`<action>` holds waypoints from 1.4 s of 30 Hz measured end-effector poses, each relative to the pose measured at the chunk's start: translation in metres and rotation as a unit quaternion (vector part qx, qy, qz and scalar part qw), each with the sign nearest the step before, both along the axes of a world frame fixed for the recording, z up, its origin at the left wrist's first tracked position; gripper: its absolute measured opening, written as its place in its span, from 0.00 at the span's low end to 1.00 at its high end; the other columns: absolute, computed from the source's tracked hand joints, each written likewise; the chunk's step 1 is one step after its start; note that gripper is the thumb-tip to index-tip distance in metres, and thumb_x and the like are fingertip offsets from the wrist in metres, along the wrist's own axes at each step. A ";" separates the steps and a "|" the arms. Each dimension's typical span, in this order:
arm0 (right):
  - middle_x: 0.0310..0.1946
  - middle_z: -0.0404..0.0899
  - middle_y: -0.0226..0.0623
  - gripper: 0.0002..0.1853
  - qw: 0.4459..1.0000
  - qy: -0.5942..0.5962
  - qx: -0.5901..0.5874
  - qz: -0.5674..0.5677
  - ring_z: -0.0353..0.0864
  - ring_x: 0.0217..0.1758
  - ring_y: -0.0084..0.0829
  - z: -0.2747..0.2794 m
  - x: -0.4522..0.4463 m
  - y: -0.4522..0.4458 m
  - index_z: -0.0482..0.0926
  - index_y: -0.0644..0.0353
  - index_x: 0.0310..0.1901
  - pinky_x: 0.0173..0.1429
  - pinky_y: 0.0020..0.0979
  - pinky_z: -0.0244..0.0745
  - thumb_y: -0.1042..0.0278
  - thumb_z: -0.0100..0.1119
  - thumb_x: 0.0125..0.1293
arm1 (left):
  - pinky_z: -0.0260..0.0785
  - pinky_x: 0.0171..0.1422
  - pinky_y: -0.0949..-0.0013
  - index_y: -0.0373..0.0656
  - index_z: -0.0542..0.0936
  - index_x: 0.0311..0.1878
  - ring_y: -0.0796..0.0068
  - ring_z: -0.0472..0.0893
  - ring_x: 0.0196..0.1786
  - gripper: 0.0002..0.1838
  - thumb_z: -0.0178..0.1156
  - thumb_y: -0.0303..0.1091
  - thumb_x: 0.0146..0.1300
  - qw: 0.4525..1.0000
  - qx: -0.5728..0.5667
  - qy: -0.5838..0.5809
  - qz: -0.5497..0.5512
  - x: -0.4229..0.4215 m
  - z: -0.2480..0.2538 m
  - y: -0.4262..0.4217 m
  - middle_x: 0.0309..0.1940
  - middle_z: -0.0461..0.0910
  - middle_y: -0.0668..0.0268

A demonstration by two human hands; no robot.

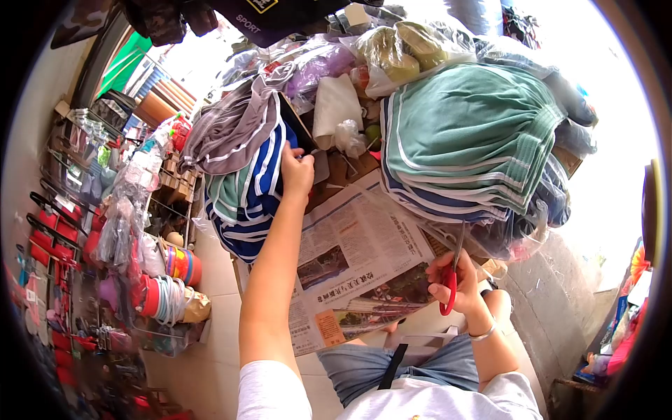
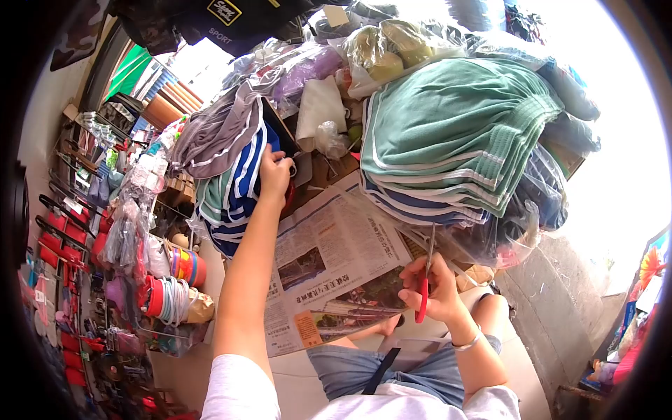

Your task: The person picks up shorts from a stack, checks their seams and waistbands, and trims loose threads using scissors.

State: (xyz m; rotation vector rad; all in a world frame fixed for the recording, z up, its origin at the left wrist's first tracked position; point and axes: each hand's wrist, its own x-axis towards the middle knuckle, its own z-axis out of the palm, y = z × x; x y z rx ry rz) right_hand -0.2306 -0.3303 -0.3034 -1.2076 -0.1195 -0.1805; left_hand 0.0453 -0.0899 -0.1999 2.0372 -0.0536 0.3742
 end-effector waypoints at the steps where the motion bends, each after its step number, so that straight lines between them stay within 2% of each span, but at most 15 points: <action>1: 0.39 0.80 0.35 0.24 1.000 -0.001 -0.005 0.006 0.77 0.39 0.21 -0.001 0.000 -0.001 0.70 0.62 0.46 0.44 0.25 0.75 0.72 0.73 0.49 | 0.67 0.56 0.69 0.30 0.60 0.69 0.66 0.75 0.50 0.36 0.58 0.26 0.55 1.000 -0.014 0.008 0.015 -0.007 0.011 -0.004 0.53 0.73 0.53; 5: 0.40 0.79 0.36 0.24 1.000 -0.010 -0.011 0.015 0.77 0.39 0.21 -0.001 0.001 -0.002 0.70 0.63 0.46 0.45 0.24 0.75 0.72 0.73 0.49 | 0.68 0.55 0.69 0.32 0.66 0.61 0.65 0.76 0.50 0.29 0.58 0.26 0.54 0.964 0.145 -0.215 0.063 0.050 -0.023 0.039 0.54 0.73 0.51; 7: 0.40 0.79 0.36 0.24 1.000 -0.013 -0.006 0.014 0.77 0.39 0.21 0.000 0.001 -0.002 0.70 0.63 0.46 0.44 0.24 0.75 0.72 0.73 0.49 | 0.70 0.49 0.71 0.32 0.68 0.60 0.66 0.78 0.45 0.27 0.56 0.26 0.54 0.993 0.065 -0.094 0.038 0.058 -0.018 0.046 0.52 0.74 0.50; 8: 0.40 0.79 0.36 0.24 1.000 -0.017 -0.003 0.015 0.77 0.39 0.21 0.001 0.001 -0.002 0.70 0.64 0.45 0.44 0.24 0.75 0.72 0.73 0.49 | 0.70 0.44 0.71 0.32 0.70 0.58 0.67 0.78 0.39 0.25 0.56 0.25 0.53 0.970 0.145 -0.187 0.059 0.061 -0.021 0.044 0.46 0.76 0.52; 10: 0.40 0.79 0.36 0.24 1.000 -0.019 -0.003 0.015 0.77 0.39 0.21 0.000 0.001 -0.002 0.71 0.63 0.45 0.44 0.24 0.75 0.72 0.73 0.49 | 0.70 0.43 0.71 0.32 0.70 0.59 0.67 0.78 0.38 0.27 0.56 0.24 0.53 0.974 0.137 -0.168 0.067 0.076 -0.026 0.044 0.47 0.76 0.53; 13: 0.39 0.79 0.35 0.23 1.000 -0.021 -0.005 0.018 0.76 0.39 0.21 0.000 0.001 -0.003 0.71 0.63 0.45 0.44 0.24 0.75 0.72 0.74 0.50 | 0.69 0.55 0.69 0.32 0.63 0.67 0.61 0.77 0.52 0.36 0.58 0.25 0.51 0.990 0.134 -0.028 0.041 0.074 -0.011 0.040 0.61 0.69 0.48; 16: 0.39 0.79 0.35 0.23 1.000 -0.009 -0.002 0.020 0.76 0.39 0.21 0.003 0.000 -0.003 0.71 0.63 0.45 0.44 0.24 0.75 0.71 0.74 0.50 | 0.46 0.75 0.66 0.32 0.51 0.73 0.49 0.57 0.74 0.45 0.60 0.29 0.53 0.995 0.050 -0.044 0.078 0.041 0.009 0.003 0.72 0.56 0.45; 20: 0.41 0.79 0.40 0.25 0.999 -0.033 -0.021 0.025 0.77 0.39 0.24 -0.006 0.001 -0.004 0.69 0.62 0.46 0.45 0.26 0.74 0.71 0.74 0.50 | 0.52 0.73 0.65 0.31 0.53 0.72 0.51 0.64 0.70 0.42 0.59 0.31 0.56 0.991 0.044 -0.092 0.088 0.070 -0.005 0.009 0.71 0.59 0.45; 21: 0.41 0.79 0.40 0.25 0.999 -0.034 -0.021 0.025 0.77 0.39 0.24 -0.005 0.000 -0.004 0.69 0.62 0.46 0.45 0.26 0.74 0.71 0.74 0.50 | 0.60 0.68 0.64 0.26 0.58 0.68 0.52 0.71 0.64 0.39 0.60 0.32 0.55 0.985 0.070 -0.103 0.117 0.082 -0.012 0.016 0.65 0.66 0.45; 27: 0.38 0.79 0.35 0.21 0.999 -0.034 -0.010 0.009 0.77 0.38 0.22 -0.001 0.000 -0.002 0.71 0.63 0.43 0.44 0.25 0.74 0.73 0.73 0.50 | 0.73 0.52 0.57 0.27 0.70 0.57 0.56 0.80 0.46 0.28 0.59 0.35 0.56 0.986 -0.075 0.105 0.101 0.098 0.019 0.026 0.46 0.79 0.49; 29: 0.38 0.79 0.34 0.21 0.999 -0.029 -0.012 0.008 0.77 0.38 0.22 0.001 0.000 -0.002 0.72 0.63 0.43 0.44 0.24 0.74 0.72 0.73 0.50 | 0.63 0.65 0.49 0.24 0.68 0.61 0.48 0.71 0.64 0.32 0.57 0.39 0.59 0.970 -0.157 0.173 0.070 0.116 0.023 0.037 0.64 0.67 0.41; 34: 0.37 0.79 0.34 0.21 0.999 -0.028 -0.026 0.012 0.77 0.37 0.22 -0.001 0.001 -0.003 0.72 0.63 0.42 0.42 0.24 0.75 0.72 0.73 0.50 | 0.58 0.68 0.46 0.38 0.69 0.66 0.51 0.65 0.69 0.29 0.56 0.43 0.64 0.969 -0.104 0.174 0.138 0.085 0.043 0.015 0.68 0.65 0.52; 37: 0.37 0.80 0.34 0.21 0.999 -0.032 -0.031 0.007 0.77 0.36 0.22 -0.002 0.001 -0.003 0.72 0.63 0.42 0.41 0.24 0.75 0.71 0.73 0.50 | 0.60 0.65 0.42 0.45 0.66 0.68 0.50 0.63 0.70 0.30 0.55 0.46 0.66 0.987 -0.045 0.137 0.069 0.078 0.035 0.018 0.68 0.65 0.55; 39: 0.37 0.80 0.34 0.21 0.999 -0.034 -0.033 0.008 0.78 0.36 0.22 -0.002 0.001 -0.002 0.72 0.63 0.42 0.41 0.24 0.75 0.71 0.73 0.50 | 0.58 0.65 0.33 0.52 0.54 0.75 0.52 0.55 0.75 0.35 0.53 0.48 0.69 0.979 -0.055 0.180 0.072 0.081 0.033 0.022 0.75 0.54 0.60; 42: 0.37 0.80 0.35 0.21 0.999 -0.037 -0.037 -0.001 0.78 0.36 0.22 -0.002 0.001 -0.002 0.72 0.64 0.42 0.42 0.24 0.75 0.71 0.73 0.50 | 0.60 0.65 0.34 0.51 0.54 0.75 0.51 0.56 0.74 0.33 0.52 0.46 0.71 0.982 -0.056 0.171 0.060 0.081 0.029 0.025 0.75 0.54 0.60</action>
